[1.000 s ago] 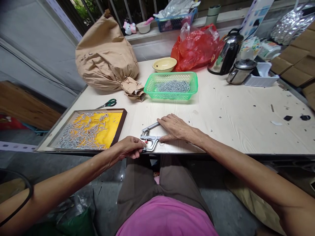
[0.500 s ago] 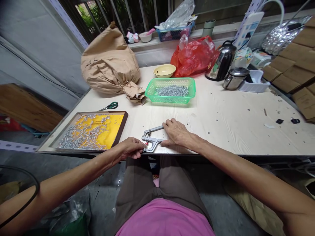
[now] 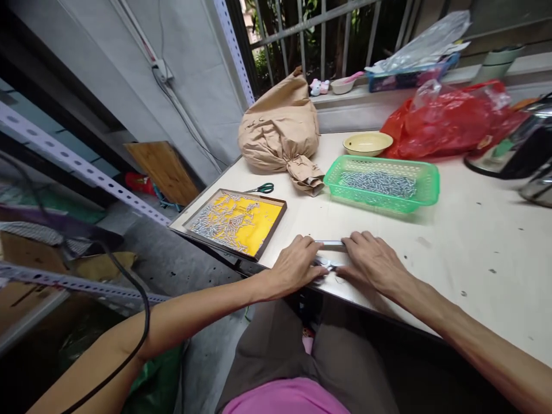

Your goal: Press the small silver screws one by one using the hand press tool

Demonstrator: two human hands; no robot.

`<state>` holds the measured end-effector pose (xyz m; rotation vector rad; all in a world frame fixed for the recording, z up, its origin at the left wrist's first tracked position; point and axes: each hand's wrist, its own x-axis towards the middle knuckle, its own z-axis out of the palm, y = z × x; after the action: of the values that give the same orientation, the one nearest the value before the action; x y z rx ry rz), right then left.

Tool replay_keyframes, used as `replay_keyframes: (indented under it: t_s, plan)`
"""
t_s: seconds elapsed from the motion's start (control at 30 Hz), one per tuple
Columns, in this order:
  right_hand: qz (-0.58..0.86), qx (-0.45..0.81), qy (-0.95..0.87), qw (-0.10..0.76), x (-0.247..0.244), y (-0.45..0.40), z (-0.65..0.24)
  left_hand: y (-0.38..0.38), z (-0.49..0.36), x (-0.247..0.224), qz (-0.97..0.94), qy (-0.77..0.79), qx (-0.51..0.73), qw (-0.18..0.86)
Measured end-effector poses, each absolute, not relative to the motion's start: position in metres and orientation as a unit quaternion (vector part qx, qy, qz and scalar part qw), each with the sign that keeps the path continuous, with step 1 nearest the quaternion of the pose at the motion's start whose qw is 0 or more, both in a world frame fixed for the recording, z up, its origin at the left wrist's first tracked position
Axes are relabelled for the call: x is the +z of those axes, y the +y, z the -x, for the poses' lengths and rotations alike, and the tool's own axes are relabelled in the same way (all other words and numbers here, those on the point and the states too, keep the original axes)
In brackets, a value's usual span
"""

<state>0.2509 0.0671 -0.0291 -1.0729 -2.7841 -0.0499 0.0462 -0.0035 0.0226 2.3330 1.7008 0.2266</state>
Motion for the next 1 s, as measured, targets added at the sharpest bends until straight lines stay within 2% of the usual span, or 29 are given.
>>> replay_keyframes:
  t_s: [0.13, 0.3, 0.6, 0.83, 1.0]
  plan:
    - [0.353, -0.084, -0.930, 0.057, 0.005, 0.064, -0.226, 0.014, -0.049, 0.013, -0.840, 0.528, 0.081, 0.093]
    - [0.349, -0.125, -0.928, 0.042, 0.024, 0.060, -0.207, 0.025, -0.049, 0.010, -0.818, 0.565, 0.083, 0.069]
    - [0.364, -0.084, -0.927, 0.042, 0.015, 0.069, -0.206, 0.030, -0.061, 0.012, -0.781, 0.623, 0.035, 0.021]
    - [0.341, -0.083, -0.936, 0.029, 0.005, 0.073, -0.205, 0.033, -0.057, 0.012, -0.807, 0.591, -0.006, 0.003]
    - [0.344, -0.071, -0.936, 0.022, -0.011, 0.069, -0.211, 0.032, -0.058, 0.010, -0.828, 0.559, -0.020, 0.028]
